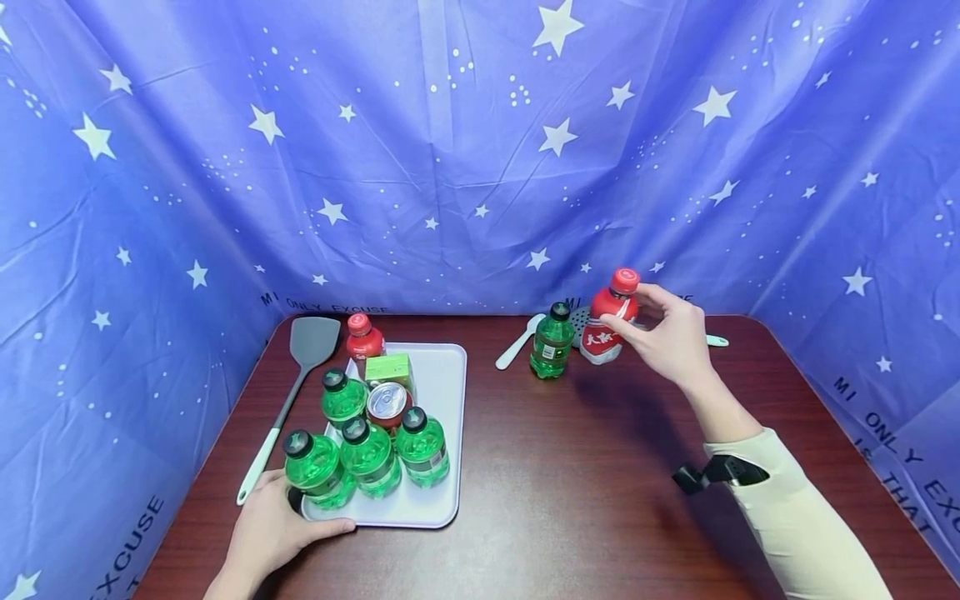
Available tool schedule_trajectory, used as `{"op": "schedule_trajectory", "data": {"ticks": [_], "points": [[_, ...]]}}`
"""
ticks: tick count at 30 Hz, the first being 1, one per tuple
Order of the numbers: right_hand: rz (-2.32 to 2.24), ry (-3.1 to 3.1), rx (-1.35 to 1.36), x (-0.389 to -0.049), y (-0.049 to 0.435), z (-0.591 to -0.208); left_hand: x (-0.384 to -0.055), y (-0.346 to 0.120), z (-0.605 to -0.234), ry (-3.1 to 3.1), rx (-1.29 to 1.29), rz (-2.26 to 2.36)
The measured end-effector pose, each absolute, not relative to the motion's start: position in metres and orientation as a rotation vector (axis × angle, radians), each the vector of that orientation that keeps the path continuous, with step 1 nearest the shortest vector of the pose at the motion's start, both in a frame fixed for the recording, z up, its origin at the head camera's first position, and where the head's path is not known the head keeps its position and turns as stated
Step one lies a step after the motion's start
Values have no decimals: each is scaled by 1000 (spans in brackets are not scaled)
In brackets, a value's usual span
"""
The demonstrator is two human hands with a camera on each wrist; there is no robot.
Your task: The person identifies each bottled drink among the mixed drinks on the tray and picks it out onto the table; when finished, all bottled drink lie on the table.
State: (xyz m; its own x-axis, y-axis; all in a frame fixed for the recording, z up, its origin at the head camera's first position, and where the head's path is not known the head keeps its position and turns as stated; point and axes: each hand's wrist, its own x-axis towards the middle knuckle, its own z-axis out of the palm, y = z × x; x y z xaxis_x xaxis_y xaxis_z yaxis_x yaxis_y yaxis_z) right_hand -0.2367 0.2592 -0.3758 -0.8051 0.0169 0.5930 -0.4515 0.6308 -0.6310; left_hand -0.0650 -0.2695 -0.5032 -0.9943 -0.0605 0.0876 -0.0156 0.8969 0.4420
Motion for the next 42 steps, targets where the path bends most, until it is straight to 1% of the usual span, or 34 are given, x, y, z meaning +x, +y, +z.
{"op": "schedule_trajectory", "data": {"ticks": [13,25,42], "points": [[1152,-2324,221,-246,279,-398,-64,-269,-502,-2969,86,-705],[1099,-2453,90,-262,292,-430,-64,-268,-501,-2963,75,-710],[1123,-2455,170,-264,286,-450,-64,-269,-501,-2957,74,-711]]}}
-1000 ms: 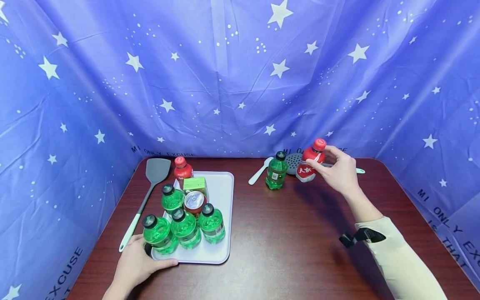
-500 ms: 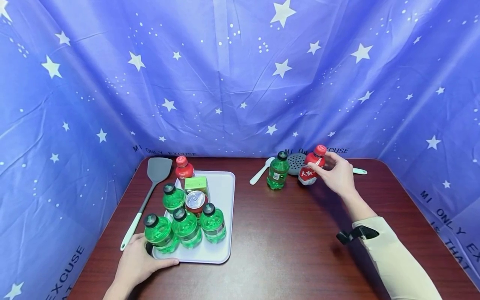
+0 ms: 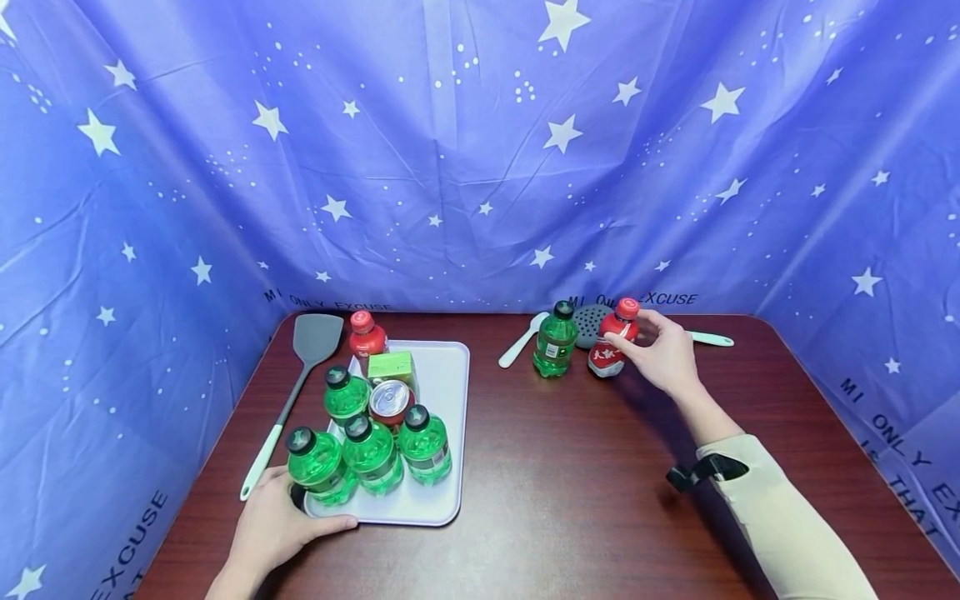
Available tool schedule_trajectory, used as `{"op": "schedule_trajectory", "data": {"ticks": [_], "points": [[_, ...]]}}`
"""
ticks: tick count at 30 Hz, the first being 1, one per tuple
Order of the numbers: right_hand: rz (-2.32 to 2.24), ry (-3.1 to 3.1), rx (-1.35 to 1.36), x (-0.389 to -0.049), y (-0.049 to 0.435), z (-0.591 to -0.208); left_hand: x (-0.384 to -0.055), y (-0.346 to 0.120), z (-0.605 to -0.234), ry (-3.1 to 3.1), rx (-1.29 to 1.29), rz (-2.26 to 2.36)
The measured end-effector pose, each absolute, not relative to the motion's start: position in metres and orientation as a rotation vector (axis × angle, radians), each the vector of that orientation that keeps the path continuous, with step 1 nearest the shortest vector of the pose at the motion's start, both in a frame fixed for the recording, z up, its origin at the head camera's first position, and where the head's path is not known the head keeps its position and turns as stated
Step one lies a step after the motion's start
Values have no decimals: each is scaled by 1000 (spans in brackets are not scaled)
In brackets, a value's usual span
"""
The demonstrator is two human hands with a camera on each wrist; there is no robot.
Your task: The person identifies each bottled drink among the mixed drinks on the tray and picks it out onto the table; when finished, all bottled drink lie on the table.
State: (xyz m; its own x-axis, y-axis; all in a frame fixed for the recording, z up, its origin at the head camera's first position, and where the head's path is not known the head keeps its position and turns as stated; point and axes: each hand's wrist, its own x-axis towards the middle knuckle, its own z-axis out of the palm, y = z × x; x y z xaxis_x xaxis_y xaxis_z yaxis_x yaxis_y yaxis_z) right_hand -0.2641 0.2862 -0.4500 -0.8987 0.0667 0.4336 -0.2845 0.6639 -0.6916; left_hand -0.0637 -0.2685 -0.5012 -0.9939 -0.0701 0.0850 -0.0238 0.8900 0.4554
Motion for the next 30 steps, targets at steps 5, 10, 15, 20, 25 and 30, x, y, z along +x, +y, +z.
{"op": "schedule_trajectory", "data": {"ticks": [5,10,15,20,25,30], "points": [[1125,-2472,166,-264,284,-455,-64,-268,-502,-2950,62,-711],[1120,-2473,172,-264,282,-456,-64,-267,-502,-2946,61,-707],[1095,-2486,192,-266,282,-457,-64,-268,-502,-2947,63,-702],[1054,-2530,207,-268,282,-452,-64,-268,-502,-2932,57,-709],[1076,-2541,252,-267,281,-435,-61,-269,-503,-2959,80,-707],[1068,-2489,286,-262,280,-401,-63,-267,-504,-2955,64,-714]]}}
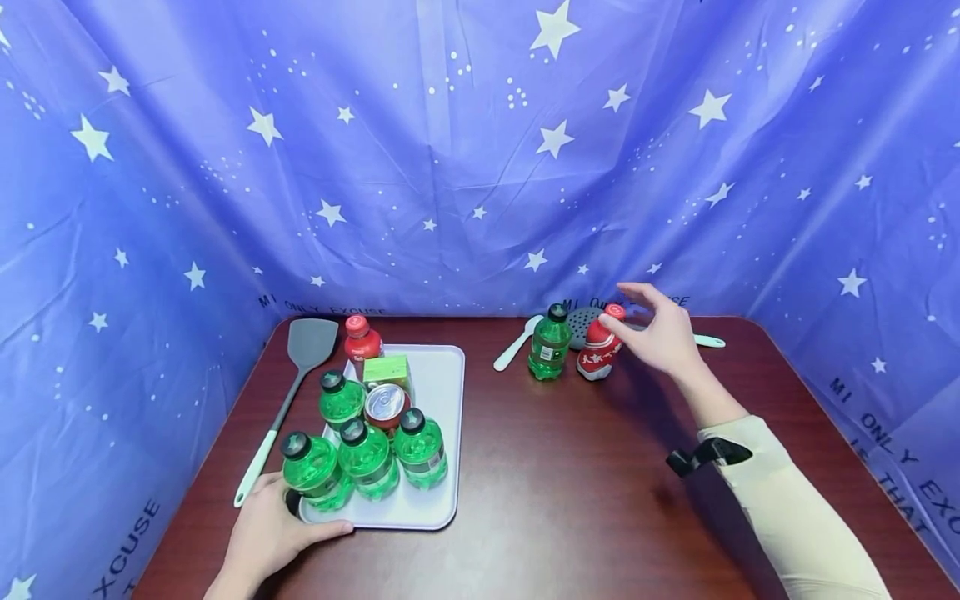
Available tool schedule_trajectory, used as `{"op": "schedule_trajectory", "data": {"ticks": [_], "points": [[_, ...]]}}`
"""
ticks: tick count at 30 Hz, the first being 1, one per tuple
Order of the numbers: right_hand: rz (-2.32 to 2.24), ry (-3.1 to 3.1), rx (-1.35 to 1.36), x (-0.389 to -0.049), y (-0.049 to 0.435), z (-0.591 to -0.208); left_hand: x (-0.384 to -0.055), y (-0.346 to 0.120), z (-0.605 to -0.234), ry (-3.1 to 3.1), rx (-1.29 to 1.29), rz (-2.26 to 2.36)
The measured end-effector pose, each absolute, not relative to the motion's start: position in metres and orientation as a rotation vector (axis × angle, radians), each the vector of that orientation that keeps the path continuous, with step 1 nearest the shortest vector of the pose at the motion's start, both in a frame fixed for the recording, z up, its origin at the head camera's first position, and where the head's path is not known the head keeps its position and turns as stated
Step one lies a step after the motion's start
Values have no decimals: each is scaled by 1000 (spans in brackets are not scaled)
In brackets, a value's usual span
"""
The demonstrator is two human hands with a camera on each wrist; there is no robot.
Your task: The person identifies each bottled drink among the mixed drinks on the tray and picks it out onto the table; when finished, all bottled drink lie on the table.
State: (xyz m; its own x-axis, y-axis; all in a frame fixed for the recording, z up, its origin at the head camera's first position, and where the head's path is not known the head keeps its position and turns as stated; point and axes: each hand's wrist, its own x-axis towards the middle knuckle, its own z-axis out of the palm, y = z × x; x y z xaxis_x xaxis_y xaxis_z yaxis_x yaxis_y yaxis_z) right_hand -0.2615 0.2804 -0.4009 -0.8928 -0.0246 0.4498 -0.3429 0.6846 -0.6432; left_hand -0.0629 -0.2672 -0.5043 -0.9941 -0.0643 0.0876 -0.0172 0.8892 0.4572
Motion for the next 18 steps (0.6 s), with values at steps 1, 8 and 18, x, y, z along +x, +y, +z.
{"op": "schedule_trajectory", "data": {"ticks": [1,8,18], "points": [[1066,-2469,289,-259,278,-393,-63,-268,-504,-2955,62,-714],[1170,-2288,491,-234,238,-350,-63,-269,-504,-2926,54,-707],[1328,-2306,1004,-195,164,-353,-63,-269,-503,-2944,45,-708]]}}
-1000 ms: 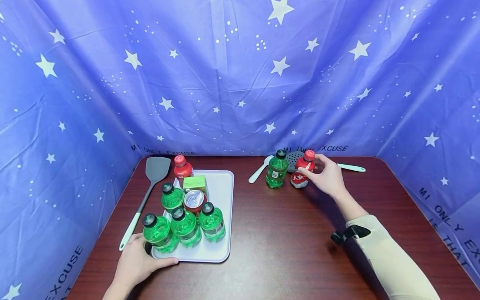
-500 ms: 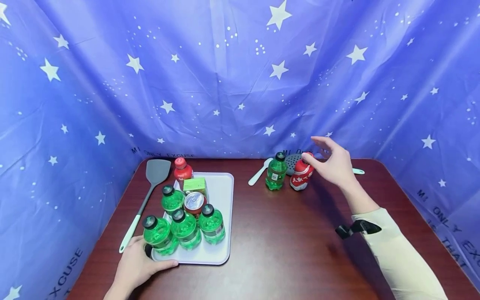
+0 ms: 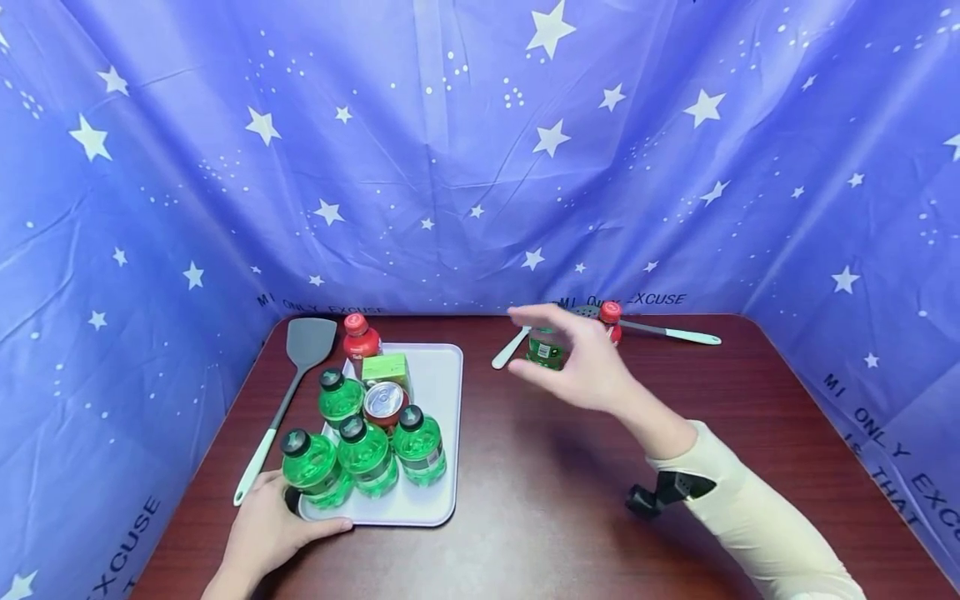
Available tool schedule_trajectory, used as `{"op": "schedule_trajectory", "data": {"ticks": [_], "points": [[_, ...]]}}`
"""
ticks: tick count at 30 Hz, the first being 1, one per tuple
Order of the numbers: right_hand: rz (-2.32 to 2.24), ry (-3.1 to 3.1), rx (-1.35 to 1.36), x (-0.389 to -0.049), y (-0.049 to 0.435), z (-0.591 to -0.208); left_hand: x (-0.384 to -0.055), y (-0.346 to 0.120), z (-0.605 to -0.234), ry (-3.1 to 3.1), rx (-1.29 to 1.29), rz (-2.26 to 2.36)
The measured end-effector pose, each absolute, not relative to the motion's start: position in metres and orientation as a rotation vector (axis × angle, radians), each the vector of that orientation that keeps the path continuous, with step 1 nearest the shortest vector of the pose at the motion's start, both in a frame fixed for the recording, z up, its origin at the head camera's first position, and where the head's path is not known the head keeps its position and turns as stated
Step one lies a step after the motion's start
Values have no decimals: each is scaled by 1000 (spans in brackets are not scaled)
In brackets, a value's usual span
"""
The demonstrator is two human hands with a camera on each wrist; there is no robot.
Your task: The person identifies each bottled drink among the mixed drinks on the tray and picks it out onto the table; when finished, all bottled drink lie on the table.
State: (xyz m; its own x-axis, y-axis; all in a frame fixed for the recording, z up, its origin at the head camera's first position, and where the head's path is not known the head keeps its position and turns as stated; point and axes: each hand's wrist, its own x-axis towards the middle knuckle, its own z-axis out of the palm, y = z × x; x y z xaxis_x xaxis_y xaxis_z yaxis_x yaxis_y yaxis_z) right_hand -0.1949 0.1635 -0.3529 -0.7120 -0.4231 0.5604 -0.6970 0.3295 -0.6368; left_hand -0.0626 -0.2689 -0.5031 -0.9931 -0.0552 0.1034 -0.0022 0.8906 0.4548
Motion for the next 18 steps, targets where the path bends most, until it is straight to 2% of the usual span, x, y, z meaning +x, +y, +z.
{"op": "schedule_trajectory", "data": {"ticks": [8,18], "points": [[1270,-2379,1330,-181,123,-373,-63,-268,-504,-2949,54,-719],[1246,-2437,1373,-169,89,-404,-62,-268,-501,-2972,92,-733]]}}
